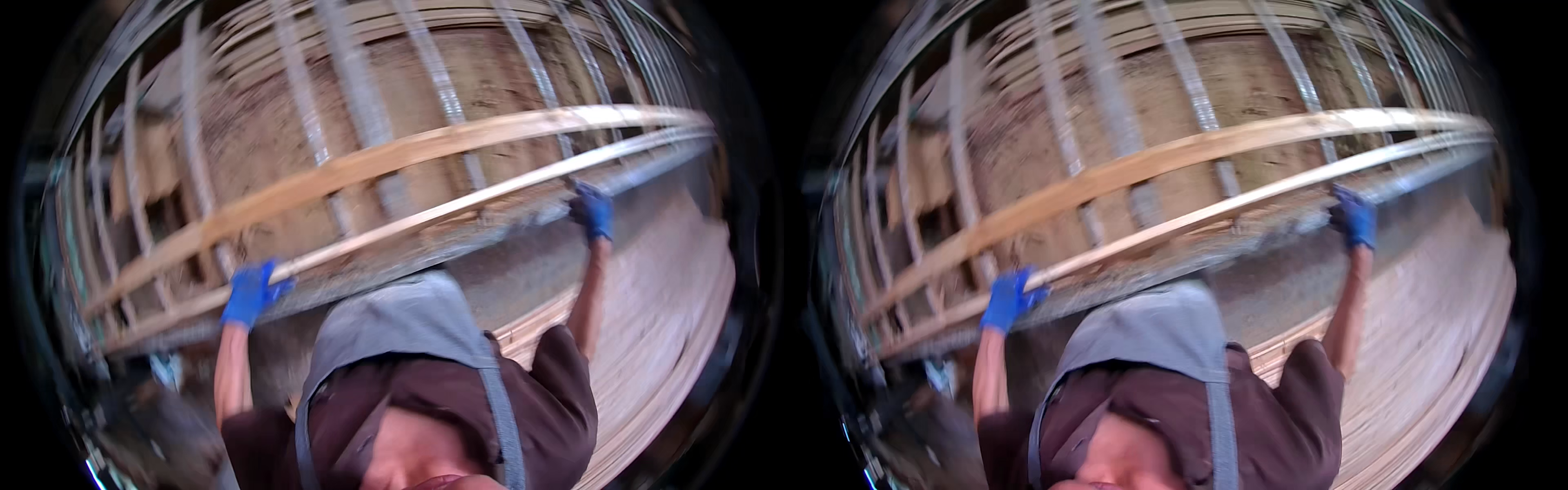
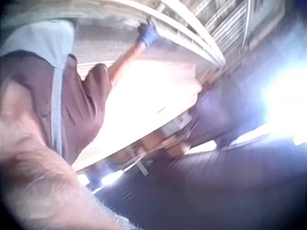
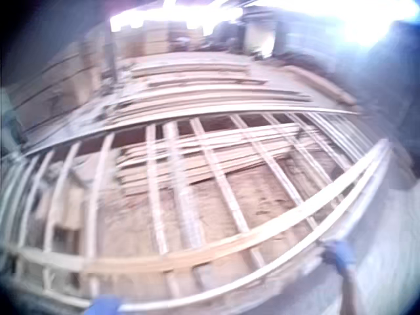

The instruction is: The person picks up a long wooden plank and places it on a metal rack. They then use a trowel to scoop a white substance from an orange bucket and spread it evenly along the length of the plank.

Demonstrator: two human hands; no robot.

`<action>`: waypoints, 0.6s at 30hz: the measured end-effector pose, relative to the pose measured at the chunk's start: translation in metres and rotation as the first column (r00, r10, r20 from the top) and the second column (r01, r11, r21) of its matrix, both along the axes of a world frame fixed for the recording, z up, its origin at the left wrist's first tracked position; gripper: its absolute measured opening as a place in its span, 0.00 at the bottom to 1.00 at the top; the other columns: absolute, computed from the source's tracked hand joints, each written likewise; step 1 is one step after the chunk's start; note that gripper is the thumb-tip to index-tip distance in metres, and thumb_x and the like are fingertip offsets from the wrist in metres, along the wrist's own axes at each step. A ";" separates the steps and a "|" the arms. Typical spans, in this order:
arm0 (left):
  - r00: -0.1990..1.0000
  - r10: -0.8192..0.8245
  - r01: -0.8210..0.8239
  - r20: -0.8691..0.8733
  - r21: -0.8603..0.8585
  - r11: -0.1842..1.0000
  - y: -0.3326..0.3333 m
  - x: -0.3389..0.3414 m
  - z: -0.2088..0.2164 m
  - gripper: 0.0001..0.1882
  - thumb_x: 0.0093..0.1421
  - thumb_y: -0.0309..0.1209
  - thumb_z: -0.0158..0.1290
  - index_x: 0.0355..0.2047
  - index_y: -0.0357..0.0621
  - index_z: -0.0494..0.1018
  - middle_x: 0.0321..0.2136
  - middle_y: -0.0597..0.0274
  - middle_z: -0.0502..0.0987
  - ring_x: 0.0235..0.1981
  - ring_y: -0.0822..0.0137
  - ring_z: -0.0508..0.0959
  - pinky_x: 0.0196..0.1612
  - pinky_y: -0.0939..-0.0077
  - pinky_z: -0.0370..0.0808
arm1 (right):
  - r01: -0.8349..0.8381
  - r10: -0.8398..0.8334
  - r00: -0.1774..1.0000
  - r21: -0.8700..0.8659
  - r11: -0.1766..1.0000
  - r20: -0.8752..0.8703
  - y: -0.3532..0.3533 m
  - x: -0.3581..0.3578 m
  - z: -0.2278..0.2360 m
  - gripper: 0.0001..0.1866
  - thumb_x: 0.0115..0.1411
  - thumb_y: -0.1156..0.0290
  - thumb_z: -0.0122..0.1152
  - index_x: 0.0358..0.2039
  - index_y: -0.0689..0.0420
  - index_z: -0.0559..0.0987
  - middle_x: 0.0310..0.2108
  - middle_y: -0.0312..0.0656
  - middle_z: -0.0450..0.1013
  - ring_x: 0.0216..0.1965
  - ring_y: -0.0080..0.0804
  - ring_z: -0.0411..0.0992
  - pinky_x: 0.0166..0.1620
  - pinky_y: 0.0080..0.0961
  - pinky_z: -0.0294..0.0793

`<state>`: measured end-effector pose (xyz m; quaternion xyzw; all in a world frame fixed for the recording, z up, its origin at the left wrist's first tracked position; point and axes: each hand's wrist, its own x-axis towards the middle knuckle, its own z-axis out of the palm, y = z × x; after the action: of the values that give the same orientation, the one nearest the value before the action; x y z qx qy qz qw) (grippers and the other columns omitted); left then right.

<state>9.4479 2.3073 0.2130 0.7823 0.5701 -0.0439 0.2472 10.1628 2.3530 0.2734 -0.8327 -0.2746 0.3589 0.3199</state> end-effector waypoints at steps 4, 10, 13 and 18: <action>0.992 0.084 -0.099 0.091 0.166 0.981 -0.003 0.006 -0.002 0.24 0.55 0.53 0.67 0.34 0.45 0.78 0.25 0.45 0.78 0.30 0.41 0.80 0.35 0.50 0.73 | -0.405 0.315 0.905 0.353 0.844 0.286 0.032 -0.050 0.015 0.13 0.71 0.70 0.62 0.53 0.62 0.81 0.41 0.36 0.80 0.39 0.20 0.76 0.42 0.20 0.77; 0.994 0.098 -0.100 0.043 0.050 0.994 -0.001 0.011 0.001 0.26 0.56 0.56 0.64 0.35 0.45 0.78 0.22 0.46 0.77 0.28 0.43 0.80 0.34 0.52 0.74 | -0.957 0.813 0.099 -0.168 0.235 0.574 0.030 -0.193 -0.003 0.33 0.51 0.64 0.77 0.58 0.52 0.77 0.53 0.51 0.76 0.57 0.53 0.72 0.60 0.44 0.71; 0.987 0.115 -0.116 -0.111 0.001 0.993 0.005 0.030 0.012 0.29 0.55 0.58 0.63 0.43 0.46 0.77 0.36 0.50 0.80 0.40 0.48 0.81 0.45 0.48 0.74 | -0.952 0.856 0.106 -0.197 0.235 0.505 0.058 -0.174 -0.050 0.21 0.52 0.63 0.76 0.46 0.53 0.81 0.40 0.46 0.80 0.45 0.51 0.77 0.51 0.46 0.74; 0.922 0.163 0.007 -0.351 0.438 0.899 -0.019 0.063 0.004 0.43 0.57 0.56 0.60 0.66 0.44 0.67 0.62 0.48 0.71 0.60 0.49 0.72 0.59 0.42 0.67 | -0.944 0.646 0.038 -0.184 0.272 0.762 0.084 -0.179 -0.080 0.23 0.52 0.66 0.74 0.49 0.55 0.79 0.46 0.51 0.78 0.48 0.54 0.75 0.50 0.49 0.74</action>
<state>9.5111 2.2880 0.2170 0.7699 0.6340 -0.0571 -0.0452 9.9839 2.4367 0.1937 -0.5012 -0.8610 0.0540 0.0677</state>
